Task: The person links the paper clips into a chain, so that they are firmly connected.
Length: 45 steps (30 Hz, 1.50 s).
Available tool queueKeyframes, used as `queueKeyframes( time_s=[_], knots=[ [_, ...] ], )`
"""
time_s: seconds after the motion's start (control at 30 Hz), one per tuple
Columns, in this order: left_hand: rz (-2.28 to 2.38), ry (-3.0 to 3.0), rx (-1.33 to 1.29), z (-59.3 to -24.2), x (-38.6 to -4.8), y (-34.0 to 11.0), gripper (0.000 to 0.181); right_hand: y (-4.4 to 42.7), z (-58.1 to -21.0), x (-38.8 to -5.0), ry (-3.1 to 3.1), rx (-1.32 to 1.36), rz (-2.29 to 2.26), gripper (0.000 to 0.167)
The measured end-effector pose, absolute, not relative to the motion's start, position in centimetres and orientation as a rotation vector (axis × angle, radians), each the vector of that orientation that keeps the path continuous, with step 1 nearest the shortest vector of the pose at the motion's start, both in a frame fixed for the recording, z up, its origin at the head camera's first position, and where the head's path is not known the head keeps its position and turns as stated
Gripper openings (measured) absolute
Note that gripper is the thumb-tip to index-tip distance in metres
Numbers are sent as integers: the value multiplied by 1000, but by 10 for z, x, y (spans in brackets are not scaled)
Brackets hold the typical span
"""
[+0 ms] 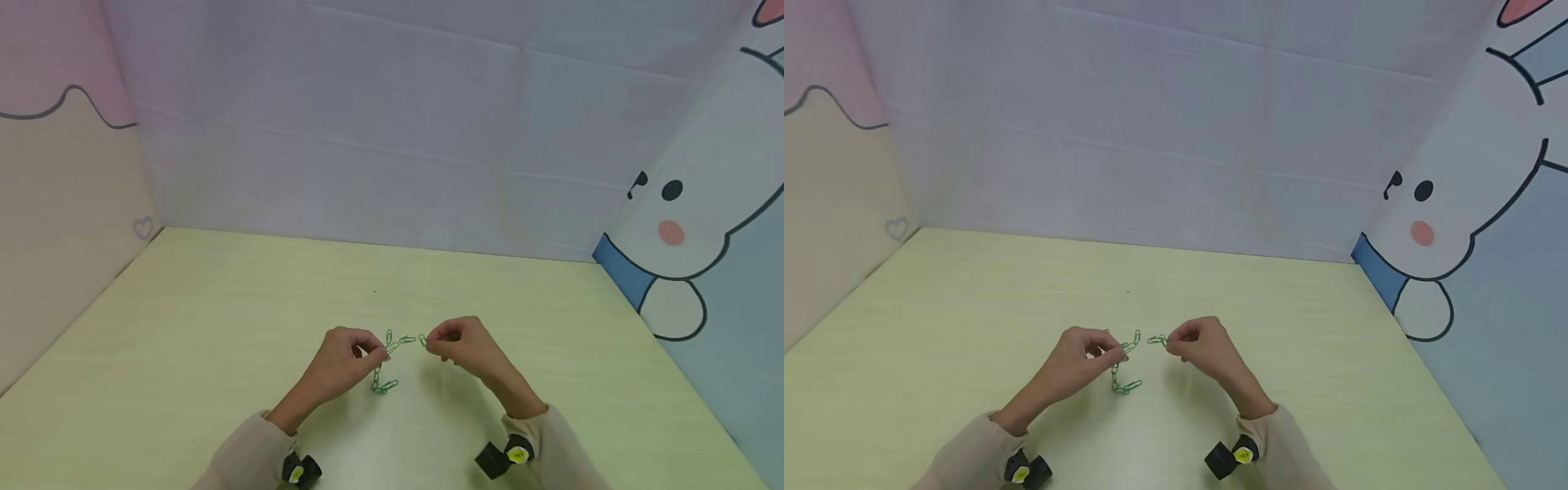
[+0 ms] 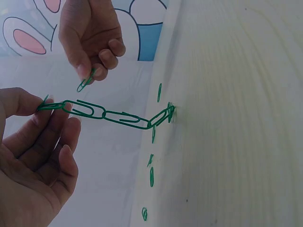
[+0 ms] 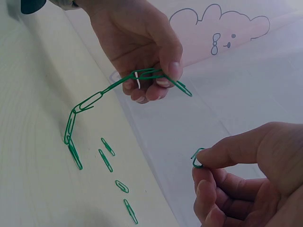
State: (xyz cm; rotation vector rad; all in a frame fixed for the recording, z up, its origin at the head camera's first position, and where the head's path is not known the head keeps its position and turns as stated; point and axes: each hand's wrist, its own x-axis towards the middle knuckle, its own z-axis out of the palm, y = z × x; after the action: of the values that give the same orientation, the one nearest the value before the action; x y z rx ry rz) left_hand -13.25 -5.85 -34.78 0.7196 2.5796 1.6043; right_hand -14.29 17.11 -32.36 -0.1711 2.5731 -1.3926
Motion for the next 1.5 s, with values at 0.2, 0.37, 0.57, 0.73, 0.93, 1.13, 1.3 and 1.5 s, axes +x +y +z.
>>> queueKeyframes(
  time_s=[0.2, 0.37, 0.57, 0.73, 0.93, 1.13, 1.3, 1.5],
  knots=[
    [1590, 2584, 702, -348, -133, -58, 15, 162, -317, -143, 2545, -221, -1407, 15],
    [1588, 2578, 703, -348, -133, -57, 15, 157, -315, -143, 2524, -244, -1427, 13],
    [1580, 2572, 689, -348, -133, -56, 16, 152, -312, -141, 2486, -314, -1458, 14],
    [1581, 2566, 671, -347, -133, -56, 18, 148, -310, -139, 2472, -322, -1457, 15],
    [1593, 2558, 661, -347, -133, -56, 18, 145, -310, -138, 2451, -343, -1471, 15],
    [1615, 2523, 652, -348, -133, -56, 18, 145, -314, -138, 2427, -405, -1498, 13],
    [1640, 2494, 640, -347, -132, -56, 18, 145, -315, -138, 2432, -452, -1497, 12],
    [1703, 2412, 593, -346, -133, -56, 17, 144, -314, -137, 2491, -534, -1452, 9]
  ],
)
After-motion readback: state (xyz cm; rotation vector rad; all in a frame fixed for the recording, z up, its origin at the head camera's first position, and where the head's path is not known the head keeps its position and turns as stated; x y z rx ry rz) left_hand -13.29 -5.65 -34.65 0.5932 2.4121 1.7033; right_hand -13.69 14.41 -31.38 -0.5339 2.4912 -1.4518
